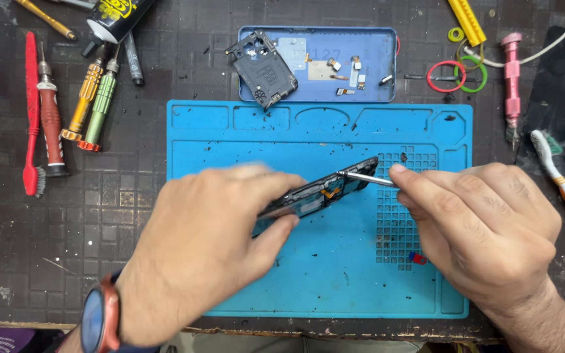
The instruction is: The person repairs a disassembled smartphone on a blue silicone mat, using tweezers and a metal spudger to pry, lift, and reposition internal components and flex cables inside the phone chassis. They rotate the phone to work on different edges, manipulate small parts near the battery, and continue prying at the frame throughout the clip.
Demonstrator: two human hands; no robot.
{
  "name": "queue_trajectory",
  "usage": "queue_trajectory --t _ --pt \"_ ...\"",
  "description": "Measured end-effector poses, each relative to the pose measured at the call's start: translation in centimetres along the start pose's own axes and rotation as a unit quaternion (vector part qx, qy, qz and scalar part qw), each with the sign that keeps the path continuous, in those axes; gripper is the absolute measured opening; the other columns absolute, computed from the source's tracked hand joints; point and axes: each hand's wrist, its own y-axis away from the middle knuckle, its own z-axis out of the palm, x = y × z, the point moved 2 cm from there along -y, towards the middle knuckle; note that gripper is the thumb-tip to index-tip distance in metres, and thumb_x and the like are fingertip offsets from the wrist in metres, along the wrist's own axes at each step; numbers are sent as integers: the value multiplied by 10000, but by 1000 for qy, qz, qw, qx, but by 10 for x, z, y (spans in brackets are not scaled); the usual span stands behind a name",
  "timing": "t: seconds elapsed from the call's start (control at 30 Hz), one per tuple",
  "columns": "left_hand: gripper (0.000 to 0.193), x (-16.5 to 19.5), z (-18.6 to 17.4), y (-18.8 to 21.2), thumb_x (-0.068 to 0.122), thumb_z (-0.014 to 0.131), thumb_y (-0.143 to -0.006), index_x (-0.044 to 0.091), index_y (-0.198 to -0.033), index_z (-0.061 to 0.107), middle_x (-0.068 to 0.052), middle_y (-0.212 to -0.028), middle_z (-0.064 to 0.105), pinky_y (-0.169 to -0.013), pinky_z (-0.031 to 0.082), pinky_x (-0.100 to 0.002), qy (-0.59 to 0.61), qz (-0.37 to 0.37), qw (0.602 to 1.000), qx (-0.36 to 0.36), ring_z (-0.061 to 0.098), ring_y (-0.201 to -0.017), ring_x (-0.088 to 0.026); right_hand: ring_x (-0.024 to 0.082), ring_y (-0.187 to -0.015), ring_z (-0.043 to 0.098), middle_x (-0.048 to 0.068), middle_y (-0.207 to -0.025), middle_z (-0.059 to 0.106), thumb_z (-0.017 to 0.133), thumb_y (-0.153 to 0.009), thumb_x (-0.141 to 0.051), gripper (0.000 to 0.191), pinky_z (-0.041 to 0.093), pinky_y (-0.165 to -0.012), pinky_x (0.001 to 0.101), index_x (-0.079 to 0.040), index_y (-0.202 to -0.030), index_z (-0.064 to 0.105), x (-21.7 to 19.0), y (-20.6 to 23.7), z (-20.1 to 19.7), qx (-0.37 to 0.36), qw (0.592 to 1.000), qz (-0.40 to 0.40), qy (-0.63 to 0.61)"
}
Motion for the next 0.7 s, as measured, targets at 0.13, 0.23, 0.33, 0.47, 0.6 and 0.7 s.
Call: queue_trajectory --t 0.13,0.23,0.33,0.47,0.6,0.7 --pt "294 -1 8 5 182 742 -846 176 -1140 745 -24 -978 679 -641 535 -404 68 18 996 48 692 -777 -276 228 -683 614 76 -834 697 802 -838 49 340 480 -593 347 -26 -1158 714 0 3 5 5 1000 3 -13" --pt "352 7 15 6 125 721 -827 137 -1179 722 -46 -998 654 -621 530 -411 70 20 995 74 688 -763 -284 236 -689 623 72 -814 660 770 -888 55 364 481 -589 355 -34 -1223 658 2 10 10 -8 998 33 -53" --pt "426 12 12 6 65 696 -807 101 -1231 695 -75 -987 637 -612 530 -399 93 35 991 93 688 -775 -283 237 -643 620 79 -755 622 719 -896 80 357 483 -559 354 -23 -1225 625 5 14 17 -32 991 64 -114" --pt "613 11 14 1 3 633 -778 74 -1384 585 -88 -984 586 -600 521 -330 228 34 972 41 626 -752 -218 224 -675 659 103 -829 654 633 -925 82 294 519 -589 331 -22 -1198 597 7 21 22 -48 979 85 -178" --pt "787 8 26 -3 -2 597 -724 76 -1498 476 -50 -990 520 -557 494 -258 371 -28 928 -20 497 -703 -117 139 -647 679 24 -752 649 624 -973 40 242 534 -584 284 -8 -1208 589 12 28 28 -66 963 153 -212" --pt "828 11 33 -4 27 630 -701 57 -1510 460 -15 -944 481 -515 446 -241 389 -50 920 -12 451 -667 -81 118 -600 615 -7 -754 721 765 -889 -131 406 494 -522 282 -24 -1243 599 16 34 31 -130 946 230 -190"
